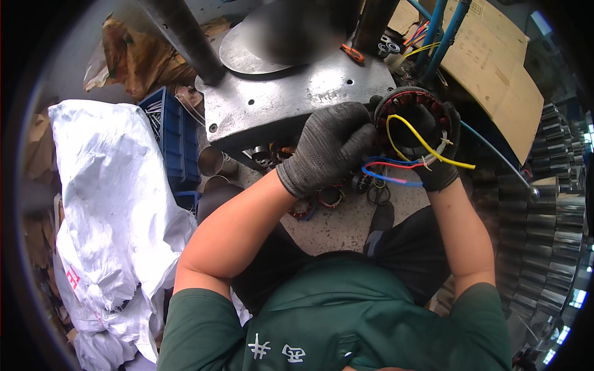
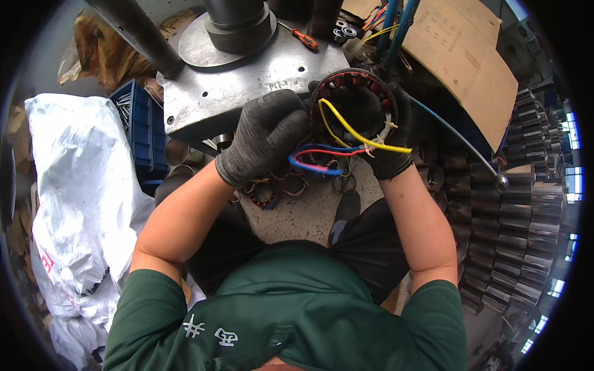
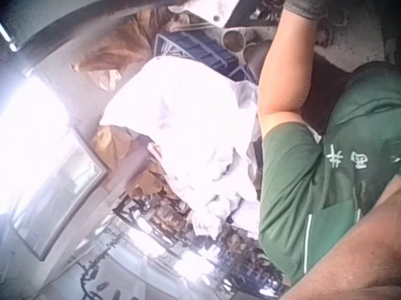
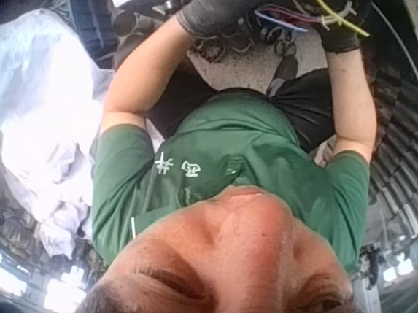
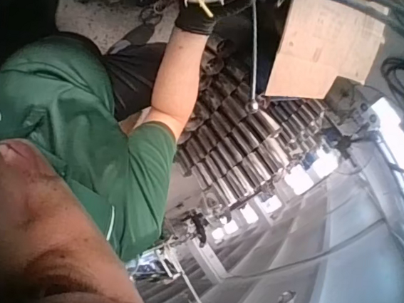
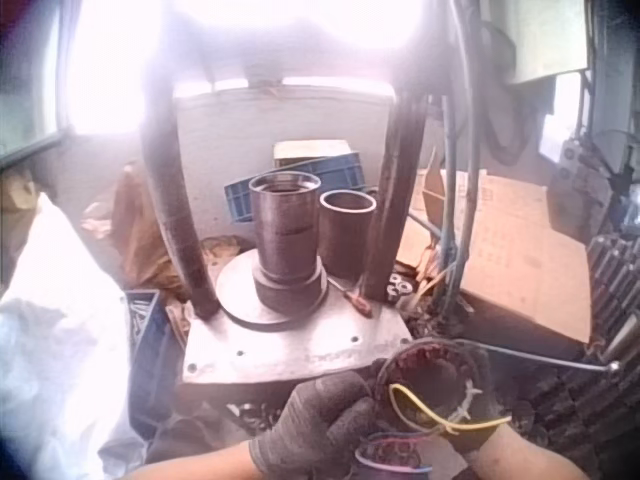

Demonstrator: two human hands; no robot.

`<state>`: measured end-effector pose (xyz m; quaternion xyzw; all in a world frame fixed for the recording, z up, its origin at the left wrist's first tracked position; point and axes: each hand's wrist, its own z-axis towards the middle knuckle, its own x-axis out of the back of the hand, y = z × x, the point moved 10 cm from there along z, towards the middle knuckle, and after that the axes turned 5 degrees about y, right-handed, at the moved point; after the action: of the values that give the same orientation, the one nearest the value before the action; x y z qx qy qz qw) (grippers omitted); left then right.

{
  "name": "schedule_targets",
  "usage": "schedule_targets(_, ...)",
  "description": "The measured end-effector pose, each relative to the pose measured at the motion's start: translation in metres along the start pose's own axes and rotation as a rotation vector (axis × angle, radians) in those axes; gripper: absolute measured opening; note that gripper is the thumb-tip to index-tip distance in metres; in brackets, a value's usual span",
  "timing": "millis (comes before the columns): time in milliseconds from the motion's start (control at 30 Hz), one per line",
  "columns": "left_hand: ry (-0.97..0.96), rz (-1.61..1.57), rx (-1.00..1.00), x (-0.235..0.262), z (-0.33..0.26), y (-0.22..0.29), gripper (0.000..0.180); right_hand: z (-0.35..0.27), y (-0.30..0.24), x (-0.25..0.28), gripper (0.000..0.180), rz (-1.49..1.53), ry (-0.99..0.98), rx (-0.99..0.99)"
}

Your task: Assembling motor stator components and pressing them into a metal sleeve using an industrial press.

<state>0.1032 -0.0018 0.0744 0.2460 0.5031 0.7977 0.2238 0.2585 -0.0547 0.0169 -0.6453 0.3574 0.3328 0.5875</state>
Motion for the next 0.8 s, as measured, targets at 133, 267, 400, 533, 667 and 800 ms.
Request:
schedule_targets(133, -0.087, 0.225, -0.018, -0.009, -0.001, -0.017, 0.02, -0.008, -0.042, 0.019, 0.092, -0.2, 0.158, 0.216)
schedule_targets(267, -0.365, 0.577, 0.054, -0.039, -0.012, -0.034, 0.021, -0.009, -0.068, 0.022, 0.088, -0.224, 0.085, 0.284)
schedule_targets(400, -0.368, 0.619, -0.114, -0.058, -0.019, -0.031, 0.03, -0.012, -0.073, 0.01, 0.084, -0.246, 0.009, 0.332)
schedule_targets(533, -0.216, 0.534, -0.241, -0.058, -0.012, -0.009, 0.033, -0.004, -0.055, 0.014, 0.084, 0.081, -0.009, 0.169)
schedule_targets(667, -0.091, 0.339, -0.183, -0.044, -0.006, -0.003, 0.036, -0.001, -0.041, -0.002, 0.087, 0.098, -0.15, 0.082)
schedule_targets(800, 0.101, 0.167, -0.283, -0.024, -0.003, 0.013, 0.03, -0.004, -0.027, -0.004, 0.086, 0.186, -0.221, -0.04)
